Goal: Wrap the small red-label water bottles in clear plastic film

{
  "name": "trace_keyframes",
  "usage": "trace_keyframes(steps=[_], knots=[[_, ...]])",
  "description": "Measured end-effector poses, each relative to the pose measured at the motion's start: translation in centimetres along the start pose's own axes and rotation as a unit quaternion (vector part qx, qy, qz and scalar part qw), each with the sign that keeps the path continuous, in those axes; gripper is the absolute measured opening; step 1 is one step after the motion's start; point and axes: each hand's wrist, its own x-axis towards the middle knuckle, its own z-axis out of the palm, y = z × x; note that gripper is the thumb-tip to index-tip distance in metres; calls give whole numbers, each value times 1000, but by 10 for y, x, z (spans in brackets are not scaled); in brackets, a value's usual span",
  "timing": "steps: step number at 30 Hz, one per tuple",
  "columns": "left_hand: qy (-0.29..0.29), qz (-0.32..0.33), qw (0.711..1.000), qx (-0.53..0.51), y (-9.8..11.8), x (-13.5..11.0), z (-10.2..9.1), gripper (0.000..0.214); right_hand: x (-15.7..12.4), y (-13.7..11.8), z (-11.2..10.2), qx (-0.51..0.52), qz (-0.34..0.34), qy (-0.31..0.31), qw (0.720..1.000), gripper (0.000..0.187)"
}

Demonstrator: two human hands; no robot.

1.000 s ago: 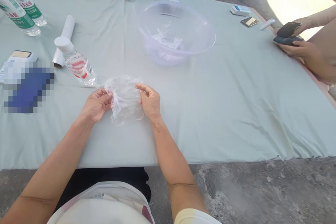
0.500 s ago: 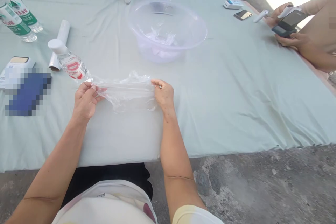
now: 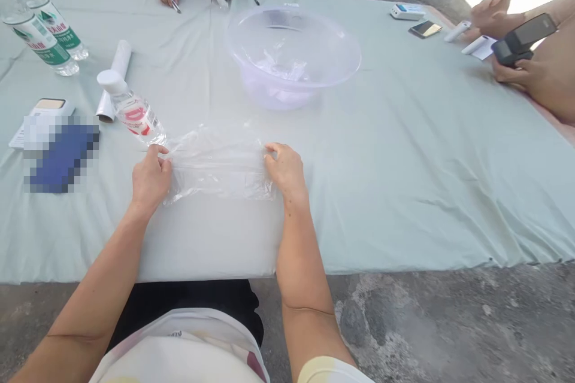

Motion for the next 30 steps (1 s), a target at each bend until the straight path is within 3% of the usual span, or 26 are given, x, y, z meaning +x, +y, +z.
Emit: trace_keyframes(steps=[2,4,6,7,9,11,13,14,17,19,23,26,28,30], knots=[[-6,19,998,55,0,0,3,30,-2,-3,-7,-25,23,43,999,34],[-17,32,996,78,0,0,6,33,-10,-12,-15,-21,11,158,987,30],[-28,40,995,86,0,0,7,36,-23,-29,-19,19,-74,257,963,26],[-33,43,995,89,0,0,8,37,-31,-40,-18,45,-139,261,954,25],[-41,45,994,93,0,-1,7,37,-47,-65,-10,76,-273,157,946,26],[-47,50,993,100,0,-3,5,37,-57,-87,7,43,-358,-34,932,27],[-51,59,991,110,-1,-5,2,35,-55,-103,28,-53,-358,-171,916,29],[-54,65,990,116,-2,-7,0,34,-50,-107,38,-108,-335,-195,916,29],[-78,85,985,131,-7,-14,-6,37,-26,-109,62,-221,-274,-167,921,30],[-88,97,979,154,-12,-21,-10,44,-10,-104,73,-249,-284,-148,914,34],[-95,109,962,230,-26,-38,-20,62,3,-90,88,-269,-311,-114,904,60],[-85,134,950,269,-35,-52,-38,74,2,-82,93,-268,-299,-110,909,79],[-57,172,943,279,-32,-61,-55,78,2,-79,94,-271,-293,-113,910,82],[-24,221,948,228,-15,-69,-67,73,1,-78,96,-278,-292,-113,908,82]])
